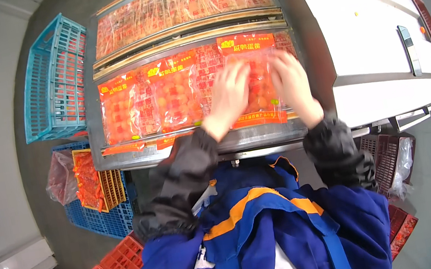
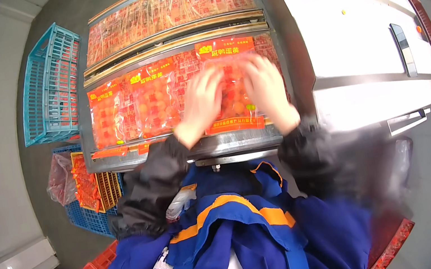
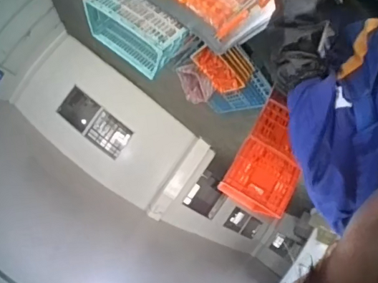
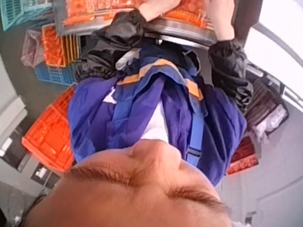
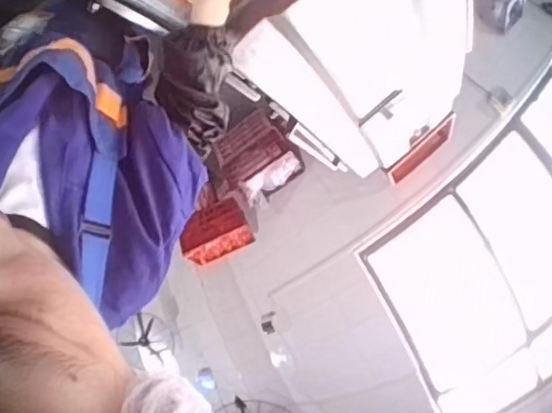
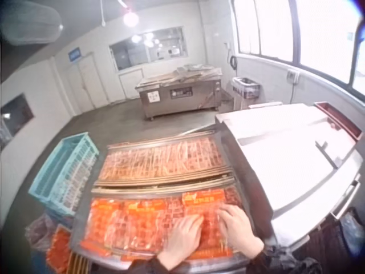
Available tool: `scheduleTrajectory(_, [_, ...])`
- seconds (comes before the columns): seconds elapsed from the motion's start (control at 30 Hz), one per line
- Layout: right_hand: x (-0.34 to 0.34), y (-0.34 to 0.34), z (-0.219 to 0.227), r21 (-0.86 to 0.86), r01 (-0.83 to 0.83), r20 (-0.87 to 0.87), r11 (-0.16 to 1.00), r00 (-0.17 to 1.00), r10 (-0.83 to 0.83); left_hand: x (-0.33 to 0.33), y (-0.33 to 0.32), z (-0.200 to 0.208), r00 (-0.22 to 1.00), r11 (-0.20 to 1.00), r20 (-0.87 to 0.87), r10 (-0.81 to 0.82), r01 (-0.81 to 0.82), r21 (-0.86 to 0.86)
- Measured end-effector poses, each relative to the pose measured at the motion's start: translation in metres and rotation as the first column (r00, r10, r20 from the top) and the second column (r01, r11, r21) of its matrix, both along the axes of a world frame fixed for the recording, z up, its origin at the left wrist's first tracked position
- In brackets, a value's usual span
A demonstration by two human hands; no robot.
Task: The person repeatedly picks up pre-sealed plastic bags of red fruit from a blue crate and places them onto a stainless steel sealing machine. They press down on the bags to seal them, then transfer the sealed bags into a red crate. The process is repeated multiple times throughout the clip.
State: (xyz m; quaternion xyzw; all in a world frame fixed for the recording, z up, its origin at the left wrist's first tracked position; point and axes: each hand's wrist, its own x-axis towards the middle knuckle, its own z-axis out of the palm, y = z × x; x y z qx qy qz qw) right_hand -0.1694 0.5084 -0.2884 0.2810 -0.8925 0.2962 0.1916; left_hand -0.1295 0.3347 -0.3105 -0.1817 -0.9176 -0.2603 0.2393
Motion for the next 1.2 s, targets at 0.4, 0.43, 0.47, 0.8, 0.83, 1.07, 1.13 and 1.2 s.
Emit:
scheduleTrajectory(0.4, [0.08, 0.011, -0.02, 0.204, -0.164, 0.417, 0.965, 0.907, 0.066, 0.078, 0.027, -0.013, 0.943, 0.975, 0.328, 0.061, 0.013, -0.221])
scheduleTrajectory(0.43, [0.075, 0.017, -0.015, 0.262, -0.202, 0.48, 0.944, 0.876, 0.054, 0.076, 0.025, -0.01, 0.919, 0.975, 0.39, 0.058, 0.031, -0.219])
scheduleTrajectory(0.47, [0.072, 0.024, -0.013, 0.19, -0.216, 0.436, 0.958, 0.893, 0.114, 0.075, 0.021, -0.012, 0.945, 0.98, 0.324, 0.052, 0.014, -0.197])
scheduleTrajectory(0.8, [0.065, 0.037, 0.005, 0.069, -0.094, 0.313, 0.993, 0.947, 0.068, 0.075, 0.006, 0.011, 0.976, 0.998, 0.216, 0.011, -0.025, 0.061])
scheduleTrajectory(0.83, [0.062, 0.031, 0.009, 0.007, -0.12, 0.27, 0.993, 0.956, 0.113, 0.068, 0.007, 0.01, 0.977, 0.997, 0.212, 0.009, -0.026, 0.077])
scheduleTrajectory(1.07, [0.051, 0.002, -0.022, 0.161, -0.107, 0.189, 0.981, 0.979, 0.075, 0.051, 0.018, -0.011, 0.979, 0.993, 0.186, 0.083, -0.065, -0.1])
scheduleTrajectory(1.13, [0.048, 0.004, -0.023, 0.194, -0.128, 0.234, 0.973, 0.969, 0.081, 0.054, 0.015, -0.01, 0.973, 0.994, 0.222, 0.057, -0.036, -0.099])
scheduleTrajectory(1.2, [0.04, 0.003, -0.024, 0.199, -0.153, 0.311, 0.968, 0.947, 0.086, 0.051, 0.014, -0.005, 0.975, 0.998, 0.214, 0.067, -0.065, -0.017])
